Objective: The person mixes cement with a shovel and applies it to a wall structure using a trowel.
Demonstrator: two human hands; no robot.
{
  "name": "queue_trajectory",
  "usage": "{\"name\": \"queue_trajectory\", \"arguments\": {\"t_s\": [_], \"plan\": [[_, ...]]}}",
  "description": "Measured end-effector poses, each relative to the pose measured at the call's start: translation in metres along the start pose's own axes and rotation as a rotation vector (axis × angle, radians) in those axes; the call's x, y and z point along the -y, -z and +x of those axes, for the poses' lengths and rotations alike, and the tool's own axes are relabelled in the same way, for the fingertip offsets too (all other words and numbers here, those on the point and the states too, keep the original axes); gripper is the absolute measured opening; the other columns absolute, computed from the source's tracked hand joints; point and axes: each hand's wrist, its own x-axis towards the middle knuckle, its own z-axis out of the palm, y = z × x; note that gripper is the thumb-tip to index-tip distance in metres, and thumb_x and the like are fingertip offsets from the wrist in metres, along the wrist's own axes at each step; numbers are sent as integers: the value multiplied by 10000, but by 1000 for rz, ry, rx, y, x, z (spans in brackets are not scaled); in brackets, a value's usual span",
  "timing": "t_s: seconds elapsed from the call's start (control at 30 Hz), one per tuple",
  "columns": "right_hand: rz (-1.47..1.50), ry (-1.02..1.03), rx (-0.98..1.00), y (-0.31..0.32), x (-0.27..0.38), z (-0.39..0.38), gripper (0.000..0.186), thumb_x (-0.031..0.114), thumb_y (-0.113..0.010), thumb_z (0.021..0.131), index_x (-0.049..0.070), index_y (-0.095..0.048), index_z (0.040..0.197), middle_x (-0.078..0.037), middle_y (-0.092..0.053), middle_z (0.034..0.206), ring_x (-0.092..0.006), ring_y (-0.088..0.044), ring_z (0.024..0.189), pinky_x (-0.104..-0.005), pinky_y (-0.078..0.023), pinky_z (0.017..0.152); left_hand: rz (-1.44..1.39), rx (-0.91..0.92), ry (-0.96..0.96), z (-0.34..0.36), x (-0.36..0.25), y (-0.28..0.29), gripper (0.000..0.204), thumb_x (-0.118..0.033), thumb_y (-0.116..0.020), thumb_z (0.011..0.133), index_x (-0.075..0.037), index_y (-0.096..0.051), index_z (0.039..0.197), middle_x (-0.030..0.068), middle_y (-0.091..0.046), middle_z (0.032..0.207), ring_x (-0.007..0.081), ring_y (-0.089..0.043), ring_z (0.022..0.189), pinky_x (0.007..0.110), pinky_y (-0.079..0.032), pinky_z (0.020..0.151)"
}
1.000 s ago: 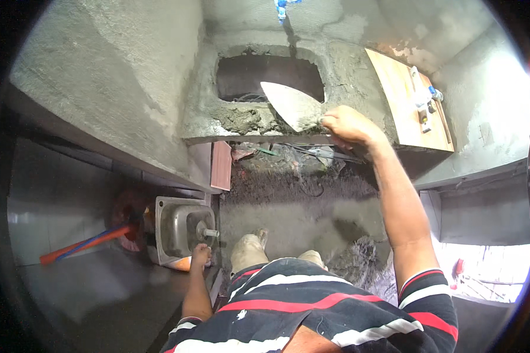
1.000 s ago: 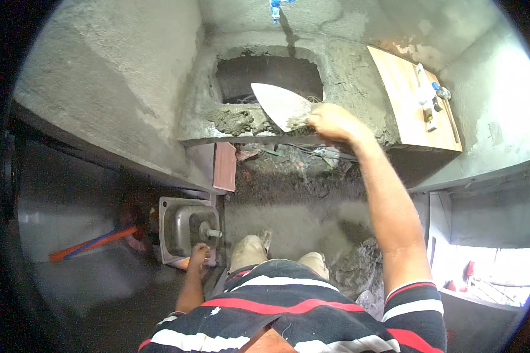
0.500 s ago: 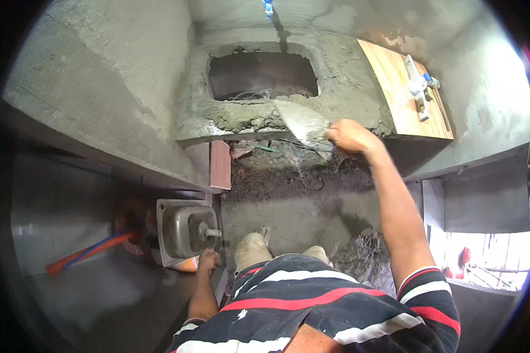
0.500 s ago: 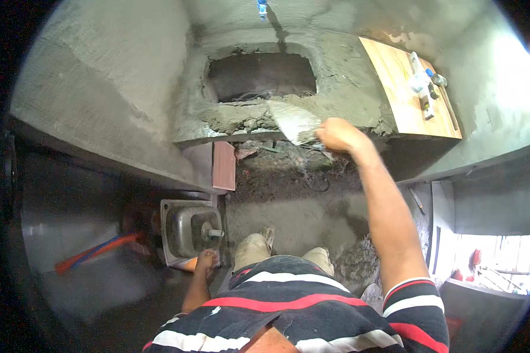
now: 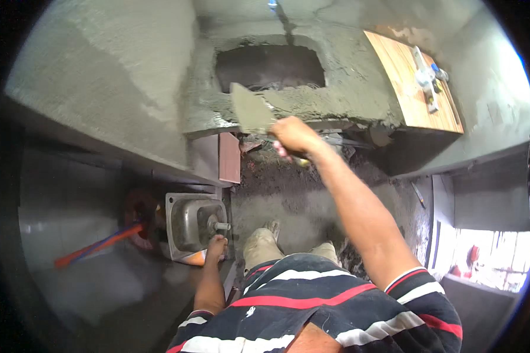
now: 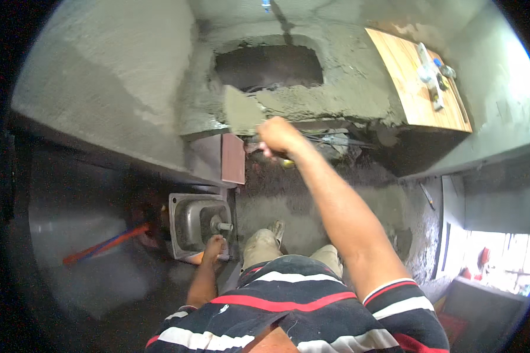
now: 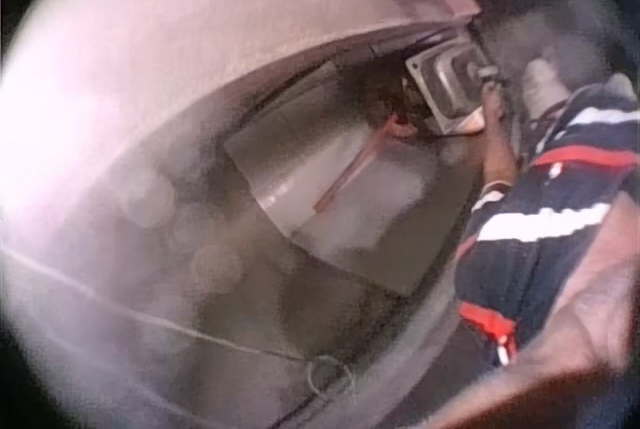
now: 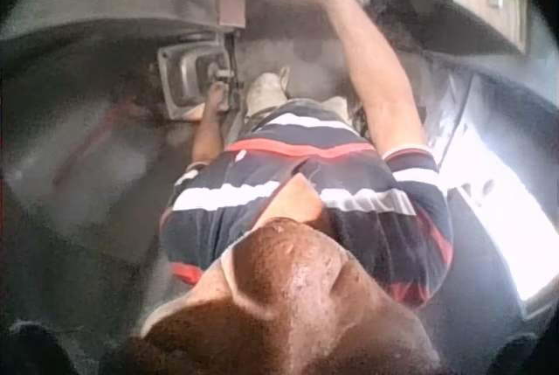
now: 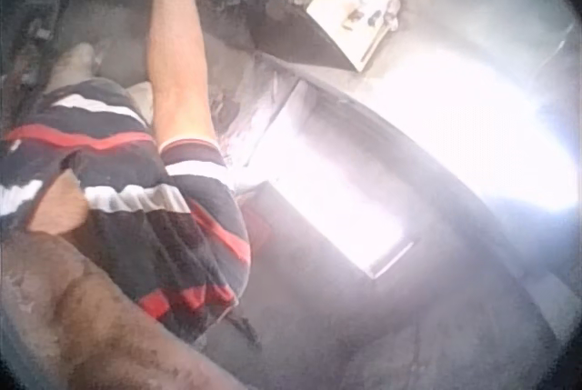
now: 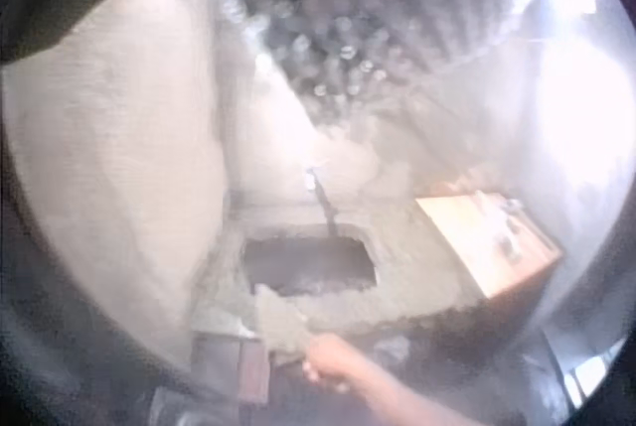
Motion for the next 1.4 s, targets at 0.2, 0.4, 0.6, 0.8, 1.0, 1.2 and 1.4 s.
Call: {"name": "queue_trajectory", "arguments": {"t_s": [0.2,0.4,0.6,0.8,1.0,1.2,1.4], "plan": [[-299,501,4,-13,-75,-32,360,366,-639,820,17,-695,886,-232,-687,868,-369,-671,785,-459,-516,719,-58,54,64,-11,12,-9,86,-155,-621,918,-117,-571,977,2,-585,777,109,-527,582,246,-425,453],[-417,26,39,11,-373,-147,238,233,-679,737,35,-685,868,-159,-684,753,-289,-676,682,-436,-521,605,775,426,411,15,31,-28,47,-89,-530,872,-113,-542,833,20,-489,620,115,-440,446,267,-294,352],[615,-984,-410,-34,-699,-357,357,344,-717,720,21,-723,870,-152,-704,724,-272,-692,656,-406,-542,623,769,269,349,-46,-61,-129,72,-71,-564,855,-112,-604,899,28,-536,643,133,-494,485,287,-404,423],[-326,-954,-303,-84,-1009,-463,301,256,-600,893,-28,-699,891,-142,-723,775,-310,-718,709,-421,-561,623,766,146,299,-44,-82,-245,270,-162,-614,888,-137,-537,1145,71,-658,947,205,-655,770,342,-529,588],[880,-1542,-875,-84,-1119,-437,502,460,-534,912,7,-699,1053,-240,-676,1106,-393,-639,1078,-461,-508,895,939,187,455,-61,-43,-303,227,-203,-598,914,-150,-542,1128,65,-647,915,215,-654,771,353,-538,623],[856,-1655,-1095,-192,-1230,-434,457,444,-609,881,14,-689,1012,-176,-687,988,-325,-667,913,-426,-513,801,1438,80,580,-65,-12,-378,243,-251,-542,943,-132,-578,1153,65,-668,927,241,-667,805,374,-547,665],[797,-1541,-1081,-235,-1302,-297,422,367,-659,788,-8,-671,982,-255,-685,989,-431,-652,955,-478,-514,840,1539,-99,617,-47,-27,-377,238,-256,-526,955,-119,-601,1135,59,-673,924,226,-662,810,367,-539,679]]}}
